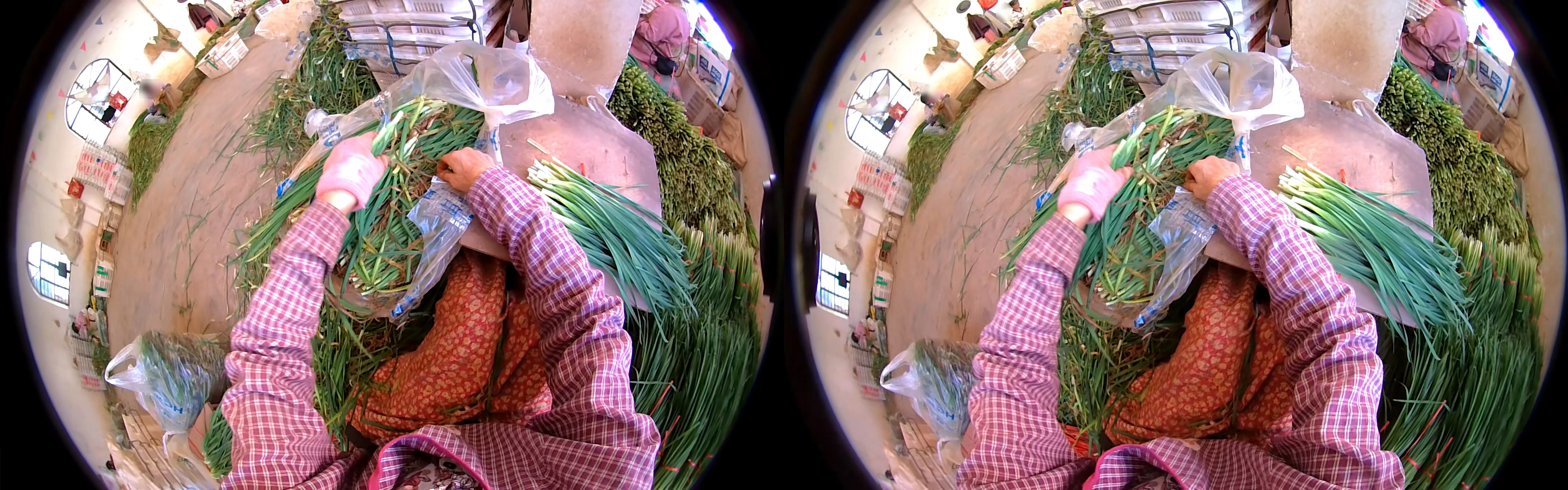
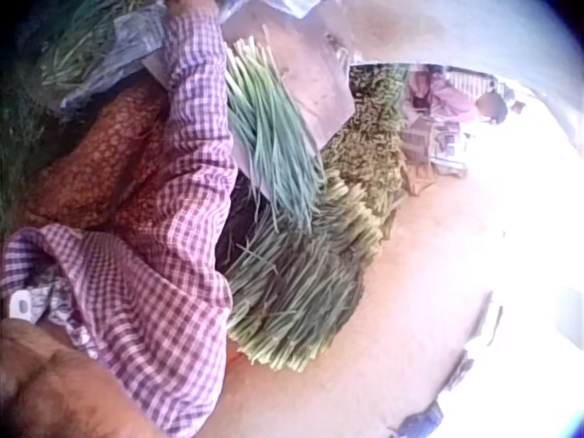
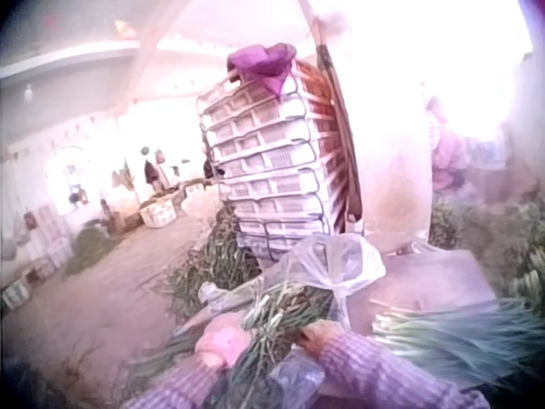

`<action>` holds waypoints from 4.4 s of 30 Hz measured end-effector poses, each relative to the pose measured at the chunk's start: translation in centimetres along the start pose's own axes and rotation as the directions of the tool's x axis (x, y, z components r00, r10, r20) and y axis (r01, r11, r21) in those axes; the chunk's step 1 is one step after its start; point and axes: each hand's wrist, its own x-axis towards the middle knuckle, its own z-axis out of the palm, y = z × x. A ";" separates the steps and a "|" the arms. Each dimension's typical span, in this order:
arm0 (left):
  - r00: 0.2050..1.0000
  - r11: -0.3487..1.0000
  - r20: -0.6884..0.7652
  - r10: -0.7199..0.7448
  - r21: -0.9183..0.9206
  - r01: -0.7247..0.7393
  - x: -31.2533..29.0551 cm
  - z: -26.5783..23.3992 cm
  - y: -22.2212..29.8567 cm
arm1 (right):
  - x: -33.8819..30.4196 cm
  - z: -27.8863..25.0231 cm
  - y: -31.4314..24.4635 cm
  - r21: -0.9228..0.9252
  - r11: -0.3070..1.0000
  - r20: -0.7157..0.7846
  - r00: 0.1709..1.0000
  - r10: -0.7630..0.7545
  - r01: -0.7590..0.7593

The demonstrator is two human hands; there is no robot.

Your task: The person sorts green onions by hand, removing the outer dry or damaged layers and arranging them into bunches while sitting on the floor.

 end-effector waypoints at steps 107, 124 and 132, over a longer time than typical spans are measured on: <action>0.710 0.383 -0.547 -0.443 -0.832 -0.402 -28.5 -24.9 -13.0 | -7.0 -5.8 -17.5 -0.417 0.850 0.055 0.943 -0.329 0.321; 0.972 0.567 -0.220 -0.087 -0.813 -0.133 -26.4 -18.0 -5.8 | -16.4 5.1 -31.8 0.948 -0.234 -0.311 0.771 -0.556 0.214; 0.937 0.848 -0.348 0.024 -0.489 -0.203 -32.9 -12.4 -8.5 | -16.7 3.7 -30.2 0.916 -0.378 -0.318 0.817 -0.481 0.134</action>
